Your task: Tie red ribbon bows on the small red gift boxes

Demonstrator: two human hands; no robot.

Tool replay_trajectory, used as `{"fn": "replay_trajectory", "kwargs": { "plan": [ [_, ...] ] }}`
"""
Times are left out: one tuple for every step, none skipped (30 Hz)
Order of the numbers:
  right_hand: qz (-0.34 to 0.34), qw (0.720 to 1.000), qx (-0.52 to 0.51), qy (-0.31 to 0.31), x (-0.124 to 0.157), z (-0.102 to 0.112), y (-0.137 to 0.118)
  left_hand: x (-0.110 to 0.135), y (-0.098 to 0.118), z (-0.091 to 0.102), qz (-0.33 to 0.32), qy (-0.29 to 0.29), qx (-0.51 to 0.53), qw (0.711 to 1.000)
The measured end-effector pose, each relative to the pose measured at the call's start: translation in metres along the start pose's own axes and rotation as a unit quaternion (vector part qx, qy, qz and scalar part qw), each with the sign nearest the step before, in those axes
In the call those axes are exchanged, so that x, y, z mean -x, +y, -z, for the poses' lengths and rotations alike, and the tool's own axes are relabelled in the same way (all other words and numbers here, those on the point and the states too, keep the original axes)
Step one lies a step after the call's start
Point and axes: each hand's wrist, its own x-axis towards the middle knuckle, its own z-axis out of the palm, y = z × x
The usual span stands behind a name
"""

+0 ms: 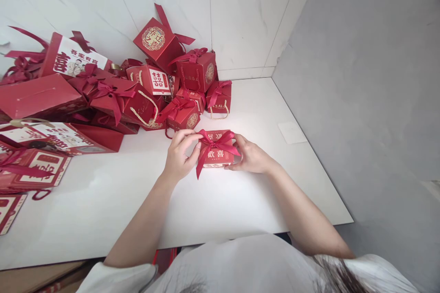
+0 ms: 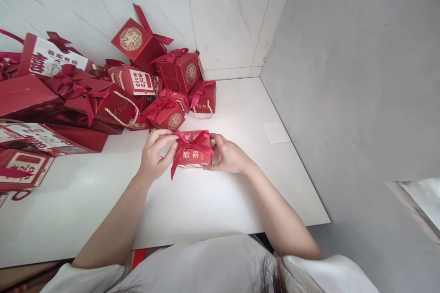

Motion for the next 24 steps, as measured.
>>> {"fn": "replay_trajectory", "kwargs": {
  "plan": [
    [0.002, 1.0, 0.004, 0.0, 0.0, 0.0, 0.0, 0.0, 0.0, 0.001, -0.011, -0.002, -0.011, 1.0],
    [0.006, 1.0, 0.008, 0.001, 0.0, 0.0, 0.0, -0.001, 0.0, 0.002, -0.021, -0.006, -0.02, 1.0],
    [0.011, 1.0, 0.013, 0.001, 0.0, 0.0, 0.0, -0.001, 0.0, 0.003, -0.03, -0.013, -0.024, 0.999],
    [0.017, 1.0, 0.018, 0.001, 0.0, -0.001, 0.0, -0.002, 0.001, 0.004, -0.035, -0.022, -0.022, 0.999],
    [0.023, 0.999, 0.024, 0.0, 0.0, -0.001, 0.0, -0.003, 0.003, 0.005, -0.036, -0.03, -0.015, 0.999],
    [0.027, 0.999, 0.029, -0.001, 0.0, -0.001, 0.0, -0.003, 0.004, 0.006, -0.035, -0.036, -0.003, 0.999],
    [0.03, 0.999, 0.034, -0.002, 0.0, -0.001, 0.0, -0.004, 0.006, 0.006, -0.03, -0.041, 0.01, 0.999],
    [0.029, 0.999, 0.038, -0.003, 0.0, -0.001, 0.0, -0.005, 0.007, 0.007, -0.024, -0.045, 0.021, 0.998],
    [0.028, 0.999, 0.041, -0.005, 0.0, -0.002, 0.0, -0.005, 0.008, 0.007, -0.017, -0.046, 0.03, 0.998],
    [0.027, 0.999, 0.043, -0.006, 0.0, -0.002, 0.0, -0.006, 0.01, 0.007, -0.009, -0.046, 0.037, 0.998],
    [0.026, 0.999, 0.045, -0.008, 0.0, -0.002, 0.0, -0.006, 0.011, 0.008, -0.001, -0.045, 0.042, 0.998],
    [0.027, 0.999, 0.045, -0.009, 0.0, -0.001, 0.0, -0.006, 0.011, 0.007, 0.006, -0.044, 0.047, 0.998],
    [0.029, 0.998, 0.046, -0.011, 0.0, -0.001, -0.001, -0.006, 0.012, 0.007, 0.012, -0.043, 0.052, 0.998],
    [0.031, 0.998, 0.045, -0.012, 0.0, -0.001, -0.001, -0.007, 0.012, 0.007, 0.016, -0.043, 0.057, 0.997],
    [0.033, 0.998, 0.045, -0.013, 0.0, -0.001, -0.001, -0.007, 0.012, 0.007, 0.017, -0.042, 0.059, 0.997],
    [0.034, 0.998, 0.044, -0.014, 0.0, 0.0, -0.002, -0.006, 0.012, 0.006, 0.016, -0.038, 0.059, 0.997],
    [0.034, 0.998, 0.042, -0.013, 0.0, 0.0, -0.002, -0.006, 0.01, 0.006, 0.012, -0.032, 0.056, 0.998],
    [0.034, 0.999, 0.04, -0.013, 0.0, 0.0, -0.003, -0.006, 0.008, 0.006, 0.004, -0.022, 0.048, 0.999],
    [0.033, 0.999, 0.039, -0.013, 0.0, 0.0, -0.003, -0.005, 0.005, 0.006, -0.008, -0.009, 0.037, 0.999],
    [0.032, 0.999, 0.038, -0.013, 0.0, 0.0, -0.003, -0.005, 0.002, 0.006, -0.023, 0.003, 0.02, 1.0],
    [0.031, 0.999, 0.038, -0.012, 0.0, 0.0, -0.003, -0.004, -0.002, 0.006, -0.041, 0.013, 0.0, 0.999],
    [0.028, 0.999, 0.038, -0.009, 0.0, 0.0, -0.003, -0.003, -0.006, 0.006, -0.06, 0.02, -0.023, 0.998],
    [0.023, 0.999, 0.039, -0.004, 0.0, 0.0, -0.003, -0.002, -0.009, 0.006, -0.08, 0.024, -0.043, 0.996],
    [0.016, 0.999, 0.041, 0.001, 0.0, -0.001, -0.002, -0.001, -0.011, 0.005, -0.099, 0.026, -0.054, 0.993]
  ]
}}
